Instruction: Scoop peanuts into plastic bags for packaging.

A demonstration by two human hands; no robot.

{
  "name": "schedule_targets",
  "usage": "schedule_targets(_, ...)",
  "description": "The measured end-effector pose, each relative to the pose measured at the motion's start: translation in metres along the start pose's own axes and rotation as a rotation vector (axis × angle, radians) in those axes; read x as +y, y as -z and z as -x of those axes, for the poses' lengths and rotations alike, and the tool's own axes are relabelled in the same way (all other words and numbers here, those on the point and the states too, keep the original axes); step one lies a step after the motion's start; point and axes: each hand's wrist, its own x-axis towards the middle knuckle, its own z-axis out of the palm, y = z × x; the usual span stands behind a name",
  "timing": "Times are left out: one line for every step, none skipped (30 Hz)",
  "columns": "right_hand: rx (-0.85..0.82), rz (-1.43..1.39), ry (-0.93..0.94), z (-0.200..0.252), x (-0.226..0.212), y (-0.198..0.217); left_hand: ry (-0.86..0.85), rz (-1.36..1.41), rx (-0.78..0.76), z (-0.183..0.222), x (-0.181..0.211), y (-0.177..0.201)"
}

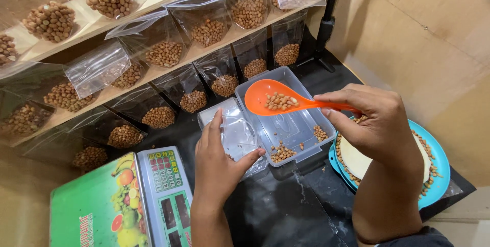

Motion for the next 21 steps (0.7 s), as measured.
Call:
schedule_targets(-0.001,-0.002,0.002,0.0001,-0.0009,-0.0003,0.002,-0.001,0.002,0.0004,0.0008,0.0006)
schedule_targets(-0.007,-0.004,-0.014,0.0005,-0.0017,-0.0009,0.002,0.001,0.006,0.0007,0.0014,0.0013)
schedule_targets(-0.013,-0.007,-0.03,0.0008,-0.0025,-0.0014,0.002,0.003,0.01,0.0009,0.002,0.002)
schedule_targets(-0.013,-0.008,-0.032,0.0005,-0.0043,-0.0008,0.002,0.002,0.009,0.0008,0.0021,0.0021)
schedule_targets(-0.019,0.005,-0.027,0.0003,-0.006,-0.0002,0.004,0.015,0.011,0.0007,0.0023,0.0022)
schedule_targets(-0.023,0.019,-0.02,0.0,-0.0077,0.0004,0.002,0.028,0.015,0.0003,0.0023,0.0019)
schedule_targets(-0.02,0.019,-0.018,0.0007,-0.0069,0.0008,-0.001,0.028,0.016,0.0001,0.0022,0.0023)
schedule_targets(-0.017,0.016,-0.005,0.0015,-0.0061,0.0018,-0.009,0.023,0.022,0.0001,0.0024,0.0022)
schedule_targets(-0.013,0.013,0.009,0.0021,-0.0051,0.0025,-0.016,0.018,0.028,0.0,0.0024,0.002)
schedule_targets(-0.015,0.013,0.008,0.0034,-0.0043,0.0033,-0.014,0.019,0.027,0.0004,0.003,0.002)
schedule_targets(-0.005,0.006,-0.002,0.0047,-0.0036,0.004,-0.004,0.018,0.025,0.0009,0.0034,0.002)
schedule_targets(0.004,-0.003,-0.011,0.005,-0.0028,0.0044,0.006,0.016,0.025,0.0008,0.0037,0.0025)
schedule_targets(0.002,-0.004,-0.01,0.0048,-0.0036,0.0047,0.008,0.016,0.026,0.0008,0.0037,0.0025)
schedule_targets(0.004,0.012,-0.023,0.005,-0.0045,0.0047,0.006,0.005,0.027,0.001,0.0036,0.0026)
schedule_targets(0.007,0.027,-0.036,0.0052,-0.0054,0.0047,0.004,-0.006,0.027,0.0011,0.0034,0.0027)
schedule_targets(0.005,0.026,-0.036,0.0048,-0.0061,0.004,0.006,-0.006,0.027,0.0013,0.0027,0.0023)
schedule_targets(0.007,0.02,-0.031,0.0047,-0.0068,0.0033,-0.006,-0.009,0.034,0.0016,0.0021,0.0018)
schedule_targets(0.008,0.013,-0.027,0.0049,-0.0077,0.0024,-0.018,-0.013,0.04,0.0026,0.0014,0.0015)
schedule_targets(0.005,0.011,-0.027,0.0048,-0.0078,0.0019,-0.014,-0.014,0.04,0.0031,0.001,0.0015)
schedule_targets(-0.005,-0.004,-0.01,0.0044,-0.008,0.0013,-0.028,-0.024,0.051,0.0035,0.0007,0.0017)
schedule_targets(-0.015,-0.02,0.006,0.0041,-0.0083,0.0009,-0.042,-0.033,0.062,0.0038,0.0005,0.0019)
